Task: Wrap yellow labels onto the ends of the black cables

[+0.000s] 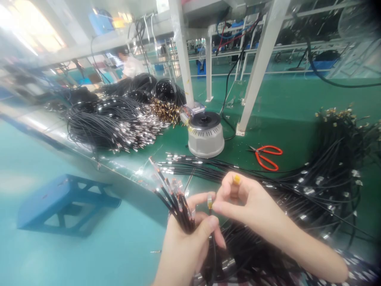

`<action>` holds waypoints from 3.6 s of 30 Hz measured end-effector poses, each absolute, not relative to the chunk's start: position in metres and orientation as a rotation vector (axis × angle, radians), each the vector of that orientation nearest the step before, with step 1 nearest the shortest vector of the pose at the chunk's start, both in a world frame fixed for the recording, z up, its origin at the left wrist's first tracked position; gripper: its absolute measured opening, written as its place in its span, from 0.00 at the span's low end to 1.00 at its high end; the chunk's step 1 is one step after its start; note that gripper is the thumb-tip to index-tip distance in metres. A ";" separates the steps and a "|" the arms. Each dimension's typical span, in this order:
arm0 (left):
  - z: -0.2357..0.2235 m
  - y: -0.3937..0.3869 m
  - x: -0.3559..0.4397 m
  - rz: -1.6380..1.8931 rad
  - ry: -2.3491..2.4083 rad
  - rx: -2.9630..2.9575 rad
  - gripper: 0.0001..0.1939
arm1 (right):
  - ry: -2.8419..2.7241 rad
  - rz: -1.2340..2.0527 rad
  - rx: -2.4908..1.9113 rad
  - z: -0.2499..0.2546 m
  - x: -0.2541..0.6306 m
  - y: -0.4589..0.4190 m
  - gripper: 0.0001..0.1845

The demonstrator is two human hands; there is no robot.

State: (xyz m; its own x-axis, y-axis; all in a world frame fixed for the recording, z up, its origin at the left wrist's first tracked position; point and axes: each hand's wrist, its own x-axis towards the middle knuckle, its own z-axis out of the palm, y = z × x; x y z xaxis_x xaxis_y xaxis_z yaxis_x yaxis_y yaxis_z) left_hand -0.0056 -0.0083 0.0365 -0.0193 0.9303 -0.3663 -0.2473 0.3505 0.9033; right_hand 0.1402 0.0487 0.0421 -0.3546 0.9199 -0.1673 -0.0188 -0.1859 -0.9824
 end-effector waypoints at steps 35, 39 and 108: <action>0.027 0.003 -0.015 1.026 1.151 0.587 0.13 | -1.318 1.583 -1.109 0.037 0.142 0.046 0.14; 0.031 0.002 -0.012 1.073 1.151 0.529 0.13 | -1.280 1.539 -1.149 0.038 0.141 0.043 0.16; 0.014 0.013 -0.022 0.928 0.659 0.581 0.13 | -0.899 2.047 -0.476 0.021 0.128 0.067 0.21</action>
State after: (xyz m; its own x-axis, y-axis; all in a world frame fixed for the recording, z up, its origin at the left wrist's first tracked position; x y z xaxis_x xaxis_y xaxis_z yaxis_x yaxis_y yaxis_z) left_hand -0.0224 0.0132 0.0141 0.4359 0.8618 -0.2595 -0.5283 0.4784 0.7015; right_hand 0.1281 0.0667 0.0205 -0.5837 0.8119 -0.0115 -0.5409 -0.3994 -0.7402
